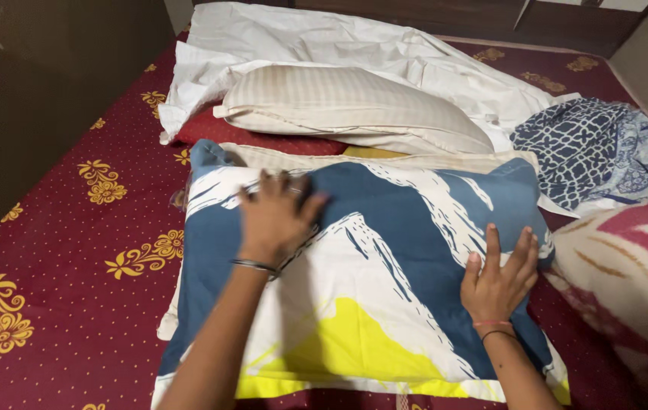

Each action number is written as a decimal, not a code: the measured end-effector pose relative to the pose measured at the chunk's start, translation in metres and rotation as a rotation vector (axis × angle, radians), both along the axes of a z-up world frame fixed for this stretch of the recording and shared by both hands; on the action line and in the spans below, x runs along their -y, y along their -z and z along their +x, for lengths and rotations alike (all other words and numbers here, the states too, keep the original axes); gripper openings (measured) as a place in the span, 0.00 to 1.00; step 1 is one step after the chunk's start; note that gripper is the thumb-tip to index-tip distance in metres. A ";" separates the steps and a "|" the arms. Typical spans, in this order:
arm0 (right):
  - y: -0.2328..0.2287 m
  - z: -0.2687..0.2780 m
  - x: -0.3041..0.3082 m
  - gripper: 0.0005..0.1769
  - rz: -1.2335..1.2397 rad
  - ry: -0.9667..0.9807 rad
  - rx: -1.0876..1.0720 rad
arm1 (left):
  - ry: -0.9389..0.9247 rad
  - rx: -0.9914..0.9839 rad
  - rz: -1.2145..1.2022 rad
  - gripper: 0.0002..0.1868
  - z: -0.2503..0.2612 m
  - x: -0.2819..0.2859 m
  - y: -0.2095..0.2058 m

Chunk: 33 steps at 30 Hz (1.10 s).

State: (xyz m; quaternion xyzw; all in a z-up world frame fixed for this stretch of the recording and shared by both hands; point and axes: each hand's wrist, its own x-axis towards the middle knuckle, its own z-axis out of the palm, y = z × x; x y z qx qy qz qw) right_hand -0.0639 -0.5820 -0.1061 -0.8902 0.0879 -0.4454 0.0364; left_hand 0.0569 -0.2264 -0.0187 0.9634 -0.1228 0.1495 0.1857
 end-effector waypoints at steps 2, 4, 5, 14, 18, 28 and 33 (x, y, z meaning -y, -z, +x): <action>0.003 0.000 0.002 0.28 0.000 -0.005 -0.003 | -0.043 0.116 0.161 0.41 -0.003 0.036 0.000; 0.006 0.001 0.004 0.29 -0.007 -0.009 0.000 | -0.051 0.060 0.163 0.42 0.005 0.035 0.000; 0.008 0.002 0.005 0.29 -0.011 -0.010 0.004 | -0.056 0.033 0.163 0.42 0.012 0.035 0.001; 0.013 0.003 0.006 0.28 -0.009 -0.013 0.028 | -0.323 -0.230 0.058 0.44 0.084 -0.083 -0.009; 0.012 0.002 0.004 0.28 -0.003 -0.002 0.032 | -0.300 -0.310 -0.035 0.33 0.087 -0.081 -0.023; 0.014 0.001 0.006 0.28 0.013 -0.024 0.060 | -0.411 -0.079 -0.317 0.22 0.095 -0.122 0.009; 0.015 0.002 0.007 0.28 0.008 -0.030 0.064 | -0.581 -0.215 -0.616 0.40 0.107 -0.168 0.060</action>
